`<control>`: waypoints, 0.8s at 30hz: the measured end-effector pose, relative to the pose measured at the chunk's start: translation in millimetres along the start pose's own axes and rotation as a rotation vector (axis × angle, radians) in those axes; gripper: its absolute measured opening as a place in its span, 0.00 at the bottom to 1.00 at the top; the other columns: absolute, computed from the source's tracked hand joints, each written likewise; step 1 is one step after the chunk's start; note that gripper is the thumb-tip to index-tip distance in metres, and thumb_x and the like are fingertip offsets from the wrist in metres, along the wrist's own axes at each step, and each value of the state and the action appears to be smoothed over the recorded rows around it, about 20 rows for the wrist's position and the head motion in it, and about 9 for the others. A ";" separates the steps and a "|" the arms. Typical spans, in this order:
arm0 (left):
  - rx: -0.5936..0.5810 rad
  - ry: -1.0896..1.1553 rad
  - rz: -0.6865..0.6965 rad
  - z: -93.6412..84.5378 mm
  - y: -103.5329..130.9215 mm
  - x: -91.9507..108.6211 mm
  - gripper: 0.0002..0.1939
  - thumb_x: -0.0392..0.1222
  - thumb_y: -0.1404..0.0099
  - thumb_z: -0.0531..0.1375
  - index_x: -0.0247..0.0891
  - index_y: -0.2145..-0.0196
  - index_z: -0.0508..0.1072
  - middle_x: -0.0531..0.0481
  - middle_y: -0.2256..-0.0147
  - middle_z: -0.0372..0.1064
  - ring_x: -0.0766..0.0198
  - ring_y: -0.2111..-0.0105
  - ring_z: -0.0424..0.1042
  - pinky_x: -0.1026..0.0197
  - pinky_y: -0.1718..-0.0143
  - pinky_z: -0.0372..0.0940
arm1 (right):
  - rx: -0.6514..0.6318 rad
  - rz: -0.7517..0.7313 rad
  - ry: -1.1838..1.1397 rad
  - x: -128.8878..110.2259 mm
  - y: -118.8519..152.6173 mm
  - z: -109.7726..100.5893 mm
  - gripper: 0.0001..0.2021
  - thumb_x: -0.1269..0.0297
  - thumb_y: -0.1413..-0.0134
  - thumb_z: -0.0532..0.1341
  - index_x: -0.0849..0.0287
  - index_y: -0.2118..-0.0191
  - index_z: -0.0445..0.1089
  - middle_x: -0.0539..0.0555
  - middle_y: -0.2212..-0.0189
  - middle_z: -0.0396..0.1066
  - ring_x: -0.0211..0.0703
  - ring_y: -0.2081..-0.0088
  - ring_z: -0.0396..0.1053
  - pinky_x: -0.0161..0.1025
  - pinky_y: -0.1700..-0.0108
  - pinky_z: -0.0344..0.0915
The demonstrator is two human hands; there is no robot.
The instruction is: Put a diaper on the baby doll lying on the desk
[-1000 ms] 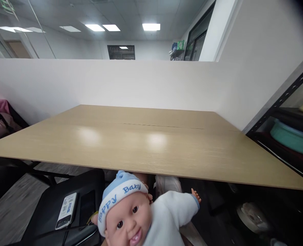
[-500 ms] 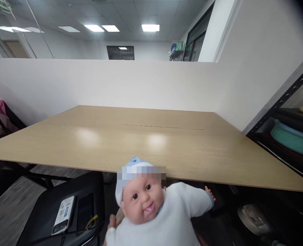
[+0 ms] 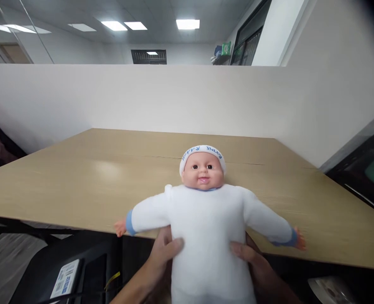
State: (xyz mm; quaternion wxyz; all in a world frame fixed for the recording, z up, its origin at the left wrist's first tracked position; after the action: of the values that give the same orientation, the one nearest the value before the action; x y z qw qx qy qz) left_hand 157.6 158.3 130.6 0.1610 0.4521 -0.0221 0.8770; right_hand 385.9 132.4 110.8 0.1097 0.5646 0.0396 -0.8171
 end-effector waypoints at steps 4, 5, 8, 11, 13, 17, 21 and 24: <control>0.044 -0.119 0.024 8.9 -55.9 27.8 0.47 0.58 0.47 0.75 0.37 0.35 0.69 0.36 0.46 0.79 0.39 0.47 0.78 0.42 0.43 0.71 | 0.121 0.039 -0.028 -15.5 -64.6 -0.6 0.36 0.49 0.41 0.69 0.49 0.30 0.63 0.54 0.40 0.76 0.64 0.36 0.69 0.57 0.36 0.71; 0.032 -0.143 0.029 10.0 -68.3 32.9 0.45 0.57 0.46 0.75 0.36 0.35 0.70 0.36 0.46 0.79 0.39 0.46 0.78 0.42 0.42 0.71 | 0.133 0.033 -0.006 -19.5 -80.8 -1.3 0.35 0.46 0.40 0.67 0.50 0.31 0.65 0.54 0.40 0.75 0.64 0.35 0.68 0.56 0.36 0.70; -0.005 -0.213 0.037 5.9 -106.6 39.1 0.40 0.55 0.43 0.74 0.33 0.39 0.73 0.35 0.47 0.79 0.40 0.46 0.78 0.43 0.42 0.71 | 0.207 -0.006 0.117 -27.9 -126.2 -7.7 0.35 0.41 0.40 0.66 0.54 0.32 0.67 0.55 0.37 0.72 0.62 0.33 0.65 0.55 0.33 0.67; -0.028 -0.217 0.034 -5.5 -142.7 35.2 0.36 0.54 0.41 0.73 0.31 0.41 0.74 0.35 0.46 0.78 0.40 0.46 0.78 0.43 0.41 0.71 | 0.305 -0.113 0.255 -30.1 -163.6 -16.7 0.38 0.40 0.41 0.67 0.52 0.31 0.65 0.54 0.31 0.65 0.57 0.29 0.59 0.54 0.26 0.55; -0.050 -0.203 0.040 -13.0 -162.4 32.1 0.35 0.54 0.39 0.72 0.32 0.40 0.73 0.35 0.45 0.78 0.41 0.45 0.77 0.44 0.40 0.71 | 0.311 -0.196 0.323 -28.5 -183.8 -21.8 0.37 0.39 0.41 0.67 0.51 0.31 0.65 0.53 0.31 0.64 0.55 0.28 0.58 0.52 0.25 0.50; -0.097 -0.210 0.041 -24.2 -195.6 30.4 0.36 0.53 0.40 0.73 0.39 0.38 0.73 0.38 0.43 0.77 0.40 0.42 0.75 0.45 0.39 0.71 | 0.269 -0.227 0.415 -22.2 -216.4 -33.5 0.36 0.37 0.40 0.64 0.57 0.35 0.70 0.58 0.35 0.70 0.56 0.32 0.64 0.51 0.27 0.55; -0.105 -0.204 0.026 -31.2 -229.0 32.1 0.40 0.54 0.46 0.76 0.41 0.38 0.73 0.36 0.43 0.76 0.38 0.43 0.76 0.41 0.38 0.70 | 0.304 -0.249 0.514 -24.3 -243.6 -47.4 0.35 0.35 0.41 0.63 0.59 0.40 0.73 0.59 0.38 0.73 0.57 0.33 0.66 0.50 0.27 0.55; -0.111 -0.203 0.012 -34.4 -250.2 35.7 0.40 0.53 0.44 0.75 0.37 0.38 0.72 0.33 0.43 0.75 0.39 0.42 0.75 0.39 0.36 0.68 | 0.315 -0.242 0.539 -29.2 -261.7 -55.4 0.34 0.34 0.41 0.62 0.59 0.42 0.75 0.59 0.39 0.74 0.57 0.34 0.67 0.50 0.28 0.56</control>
State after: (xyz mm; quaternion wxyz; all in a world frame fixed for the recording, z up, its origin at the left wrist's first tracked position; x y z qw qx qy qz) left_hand 187.0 411.0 112.2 0.1776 0.5289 -0.0893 0.8251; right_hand 387.8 401.4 102.5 -0.0912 0.7615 0.0074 -0.6416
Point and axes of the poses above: each hand's wrist, its own y-axis away from the middle knuckle, its own z-axis out of the palm, x = y × z, the point moved 2 cm from there along -y, towards the middle knuckle
